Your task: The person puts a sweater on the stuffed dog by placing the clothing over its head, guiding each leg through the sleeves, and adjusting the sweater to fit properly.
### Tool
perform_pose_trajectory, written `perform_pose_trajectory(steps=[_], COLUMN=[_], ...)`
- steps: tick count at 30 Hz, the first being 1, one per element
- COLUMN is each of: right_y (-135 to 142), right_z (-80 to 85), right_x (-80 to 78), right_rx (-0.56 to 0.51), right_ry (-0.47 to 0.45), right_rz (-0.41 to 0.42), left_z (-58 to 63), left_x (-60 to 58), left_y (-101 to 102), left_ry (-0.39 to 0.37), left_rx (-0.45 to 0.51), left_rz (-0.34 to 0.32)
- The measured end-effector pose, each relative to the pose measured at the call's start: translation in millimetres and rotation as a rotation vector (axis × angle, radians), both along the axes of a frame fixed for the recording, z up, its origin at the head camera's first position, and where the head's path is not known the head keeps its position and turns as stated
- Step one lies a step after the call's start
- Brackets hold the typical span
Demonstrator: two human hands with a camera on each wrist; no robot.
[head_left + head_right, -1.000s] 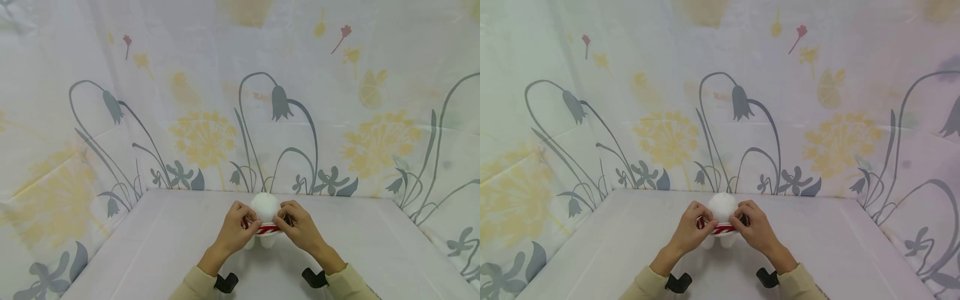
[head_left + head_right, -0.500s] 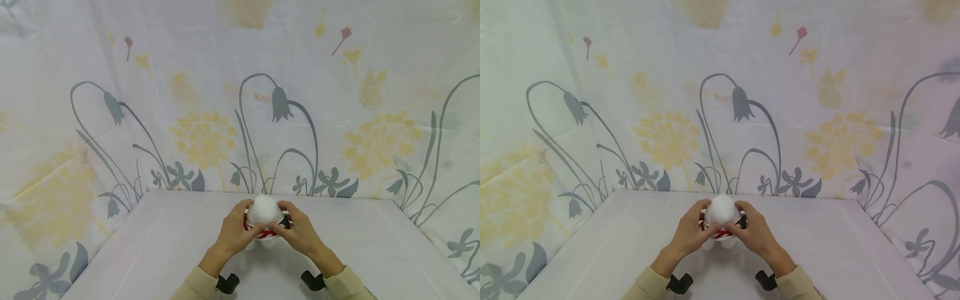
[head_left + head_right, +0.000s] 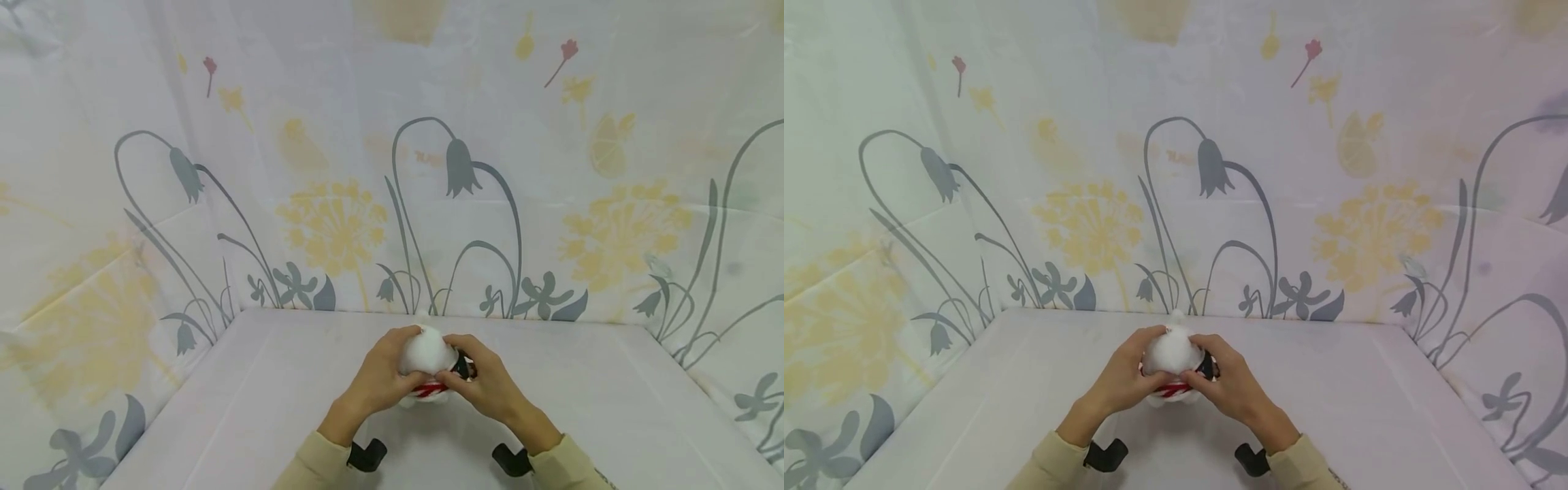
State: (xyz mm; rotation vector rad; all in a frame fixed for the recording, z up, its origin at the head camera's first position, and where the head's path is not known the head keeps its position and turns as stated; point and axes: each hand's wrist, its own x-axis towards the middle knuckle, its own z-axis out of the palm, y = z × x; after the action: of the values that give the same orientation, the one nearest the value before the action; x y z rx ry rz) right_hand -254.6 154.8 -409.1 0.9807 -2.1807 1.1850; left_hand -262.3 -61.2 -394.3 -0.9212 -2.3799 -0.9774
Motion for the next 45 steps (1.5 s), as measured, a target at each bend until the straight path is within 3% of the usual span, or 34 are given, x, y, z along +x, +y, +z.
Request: perform_pose_trajectory(steps=[7, 14, 22, 25, 28, 31, 35, 40, 45], right_y=[4, 1, -3, 2, 8, 11, 10, 10, 7], right_z=[-14.0, -18.7, 1.5, -0.7, -8.1, -12.8, -13.4, -12.5, -11.6], right_x=[-9.9, -8.0, 7.1, 2.2, -6.4, -11.7, -13.8, -11.4, -9.1], right_rx=[-0.037, -0.07, -0.037, -0.012, -0.004, 0.0, 0.035, 0.13, 0.144], right_ry=[0.073, 0.012, 0.083, 0.128, 0.164, 0.136, 0.066, 0.078, 0.073], right_rz=[0.012, -0.004, 0.075, 0.082, -0.004, -0.085, -0.079, -0.119, -0.152], left_z=[0.0, -2.5, -4.6, -7.0, -8.8, -9.9, -10.7, -11.8, -12.8], left_x=[-0.2, -1.9, -2.2, -1.6, -0.9, -0.5, -0.1, 1.4, 2.1], left_y=[5, 8, 10, 11, 12, 13, 14, 15, 16], left_ry=[0.028, 0.051, 0.043, 0.017, 0.008, 0.015, 0.009, -0.009, 0.002], left_rx=[0.023, 0.07, 0.137, 0.15, 0.157, 0.156, 0.14, 0.103, 0.066], left_rz=[0.081, 0.146, 0.199, 0.177, 0.135, 0.102, 0.057, -0.028, -0.069])
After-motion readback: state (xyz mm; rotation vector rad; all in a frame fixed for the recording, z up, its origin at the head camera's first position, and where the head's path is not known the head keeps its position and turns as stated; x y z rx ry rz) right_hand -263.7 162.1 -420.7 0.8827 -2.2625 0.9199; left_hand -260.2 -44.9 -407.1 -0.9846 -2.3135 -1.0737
